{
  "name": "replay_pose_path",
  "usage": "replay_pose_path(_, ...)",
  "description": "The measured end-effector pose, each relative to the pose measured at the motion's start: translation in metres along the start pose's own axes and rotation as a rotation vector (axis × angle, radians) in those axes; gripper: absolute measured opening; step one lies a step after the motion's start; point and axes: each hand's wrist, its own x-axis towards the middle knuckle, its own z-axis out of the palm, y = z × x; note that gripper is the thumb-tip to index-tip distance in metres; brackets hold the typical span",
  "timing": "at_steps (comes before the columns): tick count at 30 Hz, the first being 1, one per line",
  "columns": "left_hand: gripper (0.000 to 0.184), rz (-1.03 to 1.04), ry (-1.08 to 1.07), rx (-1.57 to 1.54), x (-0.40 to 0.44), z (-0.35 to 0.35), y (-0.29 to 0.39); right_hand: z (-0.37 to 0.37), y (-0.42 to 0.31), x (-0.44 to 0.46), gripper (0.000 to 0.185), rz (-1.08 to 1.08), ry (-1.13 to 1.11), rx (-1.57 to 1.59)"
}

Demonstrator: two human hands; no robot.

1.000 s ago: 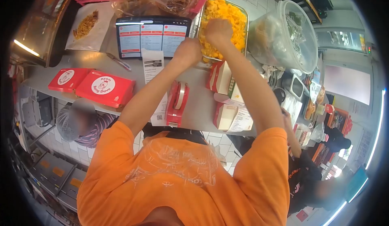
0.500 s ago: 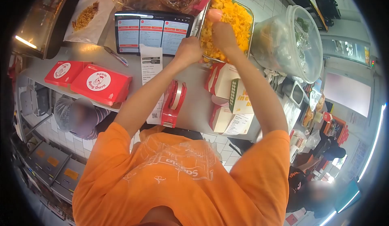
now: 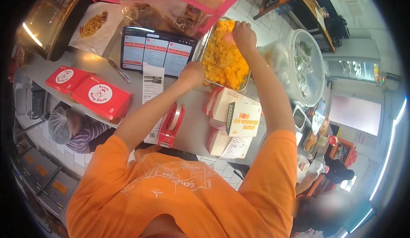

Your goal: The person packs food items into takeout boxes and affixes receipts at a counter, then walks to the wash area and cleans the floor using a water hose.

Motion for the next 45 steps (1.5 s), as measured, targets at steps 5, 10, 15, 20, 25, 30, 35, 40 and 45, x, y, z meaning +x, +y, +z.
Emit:
replay_pose_path(5, 0.018, -0.015, 0.017, -0.029, -0.015, -0.007, 0.009, -0.006, 0.007, -0.019, 0.012, -0.178, -0.25, -0.065)
replay_pose_path(10, 0.013, 0.03, 0.28, 0.117, -0.011, 0.01, 0.01, -0.067, -0.021, -0.028, 0.011, -0.114, -0.249, -0.402)
replay_pose_path(15, 0.016, 0.027, 0.307, 0.035, -0.016, 0.009, 0.011, -0.027, -0.031, -0.024, 0.011, -0.119, -0.253, -0.159)
replay_pose_path(20, 0.017, -0.029, 0.267, -0.066, -0.011, 0.005, 0.016, -0.01, -0.062, -0.037, 0.017, -0.288, -0.366, 0.083)
replay_pose_path(25, 0.014, 0.019, 0.37, -0.134, -0.011, 0.009, 0.008, -0.071, -0.078, -0.082, 0.023, -0.223, -0.695, 0.675)
replay_pose_path(30, 0.019, 0.021, 0.27, -0.18, -0.024, -0.008, 0.013, -0.062, -0.038, -0.078, 0.024, -0.296, -0.672, 0.731)
replay_pose_path(35, 0.026, 0.148, 0.112, -0.1, -0.12, -0.089, 0.012, -0.07, -0.018, -0.082, 0.031, 0.315, -0.671, 1.158)
replay_pose_path(40, 0.03, -0.099, 0.067, -0.375, -0.239, -0.163, -0.054, -0.069, -0.005, -0.103, 0.026, 0.687, -0.515, 1.693)
replay_pose_path(45, 0.05, 0.132, 0.294, 0.346, -0.285, -0.214, -0.15, -0.131, -0.03, -0.128, 0.023, 0.678, -0.297, 1.861)
